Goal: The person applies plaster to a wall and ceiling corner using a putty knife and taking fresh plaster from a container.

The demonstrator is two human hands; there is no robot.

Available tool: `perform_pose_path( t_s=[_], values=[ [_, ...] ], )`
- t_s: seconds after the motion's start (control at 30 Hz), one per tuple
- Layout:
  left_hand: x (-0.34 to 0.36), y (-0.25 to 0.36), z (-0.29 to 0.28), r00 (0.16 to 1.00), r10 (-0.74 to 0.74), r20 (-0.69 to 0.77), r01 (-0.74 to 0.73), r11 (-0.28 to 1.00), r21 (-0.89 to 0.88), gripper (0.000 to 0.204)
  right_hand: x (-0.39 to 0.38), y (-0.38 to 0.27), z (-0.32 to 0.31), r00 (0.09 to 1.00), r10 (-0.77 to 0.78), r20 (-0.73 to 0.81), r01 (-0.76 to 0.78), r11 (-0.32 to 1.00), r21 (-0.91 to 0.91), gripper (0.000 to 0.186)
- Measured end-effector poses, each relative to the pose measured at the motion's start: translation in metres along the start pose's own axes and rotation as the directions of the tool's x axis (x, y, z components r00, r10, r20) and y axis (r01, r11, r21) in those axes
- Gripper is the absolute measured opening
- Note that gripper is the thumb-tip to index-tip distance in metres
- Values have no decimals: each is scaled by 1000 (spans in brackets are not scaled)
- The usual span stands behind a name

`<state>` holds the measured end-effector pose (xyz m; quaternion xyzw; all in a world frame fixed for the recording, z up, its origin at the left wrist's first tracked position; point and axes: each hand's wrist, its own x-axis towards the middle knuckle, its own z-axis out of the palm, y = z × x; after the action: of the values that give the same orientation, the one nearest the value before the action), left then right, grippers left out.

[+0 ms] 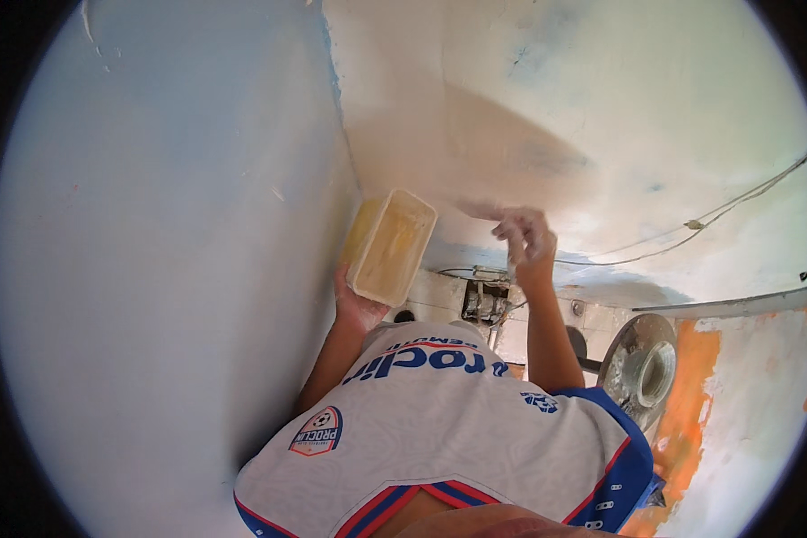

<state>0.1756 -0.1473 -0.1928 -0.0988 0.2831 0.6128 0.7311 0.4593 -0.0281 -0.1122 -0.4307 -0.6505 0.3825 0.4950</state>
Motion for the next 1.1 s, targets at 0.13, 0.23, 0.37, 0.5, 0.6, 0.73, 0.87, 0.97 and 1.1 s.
perform_pose_path(
  t_s=[0.13,0.23,0.37,0.5,0.6,0.73,0.87,0.97,1.1],
  values=[
    [0,-2,5,982,12,191,-7,1000,-24,64,-24,13,-9,973,-188,133,194,981,-28,13],
    [1,-11,5,998,16,61,-18,1000,18,71,-35,0,-20,985,-140,105,146,988,-44,21],
    [-17,-44,46,988,153,16,-154,986,66,71,-37,-23,-37,938,-332,104,329,943,41,21],
    [-24,-62,54,991,126,52,-125,992,-14,73,-44,-37,-46,875,-438,207,455,889,-45,21],
    [-29,-85,61,989,130,73,-131,991,20,72,-48,-42,-64,852,-425,307,479,868,-129,22],
    [-27,-116,69,958,157,241,-170,985,33,71,-52,-49,-94,820,-425,383,513,843,-163,23],
    [-19,-155,83,924,229,306,-189,970,-152,70,-57,-49,-128,796,-452,404,549,819,-165,24],
    [-22,-178,102,908,238,345,-216,971,-102,71,-59,-53,-156,781,-482,397,571,810,-139,23],
    [-25,-205,129,905,263,333,-257,964,-64,74,-54,-65,-191,706,-545,453,639,765,-75,21]
  ],
)
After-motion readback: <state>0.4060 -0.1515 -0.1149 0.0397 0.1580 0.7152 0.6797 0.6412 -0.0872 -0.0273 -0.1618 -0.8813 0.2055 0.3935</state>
